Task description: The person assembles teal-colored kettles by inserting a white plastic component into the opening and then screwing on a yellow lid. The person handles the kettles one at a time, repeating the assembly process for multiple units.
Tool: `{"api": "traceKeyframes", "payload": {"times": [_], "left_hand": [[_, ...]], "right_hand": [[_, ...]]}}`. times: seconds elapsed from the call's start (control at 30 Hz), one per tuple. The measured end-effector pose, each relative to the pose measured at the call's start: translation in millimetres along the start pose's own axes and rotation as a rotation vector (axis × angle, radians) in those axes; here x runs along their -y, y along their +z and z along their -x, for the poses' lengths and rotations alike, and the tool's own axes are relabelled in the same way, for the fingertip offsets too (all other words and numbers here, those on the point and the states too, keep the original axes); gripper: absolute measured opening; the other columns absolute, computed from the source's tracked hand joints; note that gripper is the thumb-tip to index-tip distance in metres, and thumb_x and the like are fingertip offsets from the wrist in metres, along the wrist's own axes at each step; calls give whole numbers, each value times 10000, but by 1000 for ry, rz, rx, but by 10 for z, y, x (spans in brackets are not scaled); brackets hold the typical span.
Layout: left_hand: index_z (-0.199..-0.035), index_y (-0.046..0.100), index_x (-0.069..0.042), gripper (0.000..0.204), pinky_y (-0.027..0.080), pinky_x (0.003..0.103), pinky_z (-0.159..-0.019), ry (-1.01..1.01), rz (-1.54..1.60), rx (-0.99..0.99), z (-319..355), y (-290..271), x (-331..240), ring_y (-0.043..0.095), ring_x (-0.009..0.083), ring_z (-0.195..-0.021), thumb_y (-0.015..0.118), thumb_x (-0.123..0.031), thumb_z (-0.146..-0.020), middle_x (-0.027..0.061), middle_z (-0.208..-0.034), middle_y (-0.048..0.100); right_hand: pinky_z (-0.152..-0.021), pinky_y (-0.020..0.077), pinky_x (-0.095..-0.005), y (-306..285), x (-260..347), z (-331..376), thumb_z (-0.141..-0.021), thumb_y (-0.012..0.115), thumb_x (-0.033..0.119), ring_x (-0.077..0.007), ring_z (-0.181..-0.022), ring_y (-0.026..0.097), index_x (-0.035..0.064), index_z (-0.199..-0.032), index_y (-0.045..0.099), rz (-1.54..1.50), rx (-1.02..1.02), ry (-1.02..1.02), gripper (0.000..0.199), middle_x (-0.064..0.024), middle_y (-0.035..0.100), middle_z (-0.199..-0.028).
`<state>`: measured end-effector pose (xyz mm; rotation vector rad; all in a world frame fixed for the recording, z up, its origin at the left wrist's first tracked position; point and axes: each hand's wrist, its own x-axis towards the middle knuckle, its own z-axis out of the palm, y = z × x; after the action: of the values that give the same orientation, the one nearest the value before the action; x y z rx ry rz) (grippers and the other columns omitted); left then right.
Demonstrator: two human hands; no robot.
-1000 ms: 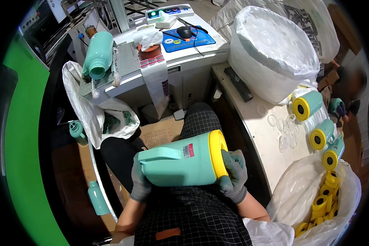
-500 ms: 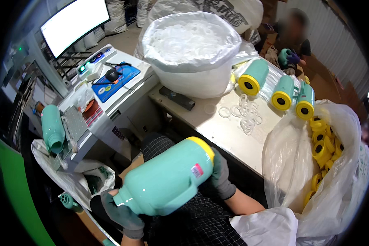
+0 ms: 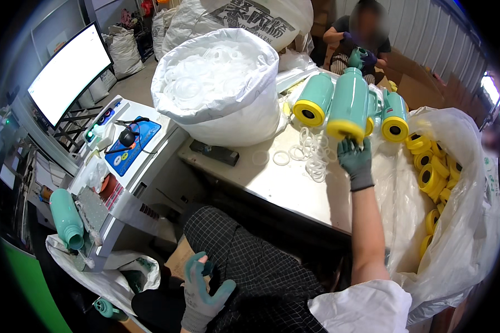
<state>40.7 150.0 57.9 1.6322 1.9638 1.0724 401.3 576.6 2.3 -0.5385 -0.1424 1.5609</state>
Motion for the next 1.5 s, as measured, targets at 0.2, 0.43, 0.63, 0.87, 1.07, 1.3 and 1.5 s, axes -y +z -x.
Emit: {"api": "traceKeyframes", "payload": {"times": [0.2, 0.43, 0.63, 0.87, 1.07, 1.3, 1.5], "left_hand": [[-1482, 480, -60, 736, 503, 384, -1017, -251, 106, -19, 95, 53, 14, 582, 230, -1198, 857, -171, -859, 119, -1388, 512], [-1462, 479, -40, 706, 539, 408, -1004, 5, -18, -31, 213, -2, 32, 619, 316, -1241, 855, -167, -878, 203, -1420, 550], [-1415, 534, -26, 621, 502, 402, -1057, -77, 40, -50, 401, 30, -25, 608, 334, -1258, 815, -272, -919, 190, -1379, 581], [-1377, 555, -36, 501, 523, 336, -925, -556, 470, -126, 531, 22, -16, 607, 175, -1020, 748, -69, -917, 78, -1201, 601], [-1376, 533, -1, 482, 506, 324, -888, -345, 278, -11, 686, 167, 1032, 584, 167, -1004, 697, -72, -928, 82, -1124, 591], [-1357, 544, 10, 443, 525, 317, -893, -284, 356, 137, -144, -33, 882, 617, 155, -989, 671, -83, -943, 94, -1134, 615], [-1331, 583, -8, 429, 515, 356, -981, -179, 290, 341, -339, 165, 630, 599, 213, -1132, 683, -36, -915, 104, -1297, 571]], "right_hand": [[-1111, 481, -362, 1335, -220, 1041, -1112, 532, 209, -178, -1207, 632, 33, -1507, 544, 665, 901, -406, 432, -79, 629, -1414], [-1112, 475, -376, 1142, -590, 1899, -1040, 614, 190, -201, -1235, 609, 28, -1544, 457, 1278, 971, -831, 552, -106, 579, -1451], [-1113, 471, -388, 887, -634, 1891, -979, 685, 174, -221, -1260, 590, 23, -1575, 383, 1287, 798, -832, 685, -128, 535, -1483], [-1113, 465, -402, 1666, -1310, 2257, -907, 767, 156, -245, -1288, 567, 18, -1612, 297, 803, 730, -781, 859, -155, 485, -1520], [-1089, 481, -410, 285, -836, 1979, -893, 795, 247, -268, -1267, 577, 16, -1613, 296, 1267, 386, -570, 906, -180, 485, -1496], [-1158, 410, -518, -577, 185, 2494, -826, 864, 349, -462, -1342, 506, -34, -1552, 350, 1909, -164, -1141, 969, -314, 486, -1467], [-1210, 201, -670, -660, 1574, 3348, -691, 877, 587, -451, -1542, 228, 231, -1695, 188, 2624, -1363, -933, 1269, -164, 212, -1716]]}}
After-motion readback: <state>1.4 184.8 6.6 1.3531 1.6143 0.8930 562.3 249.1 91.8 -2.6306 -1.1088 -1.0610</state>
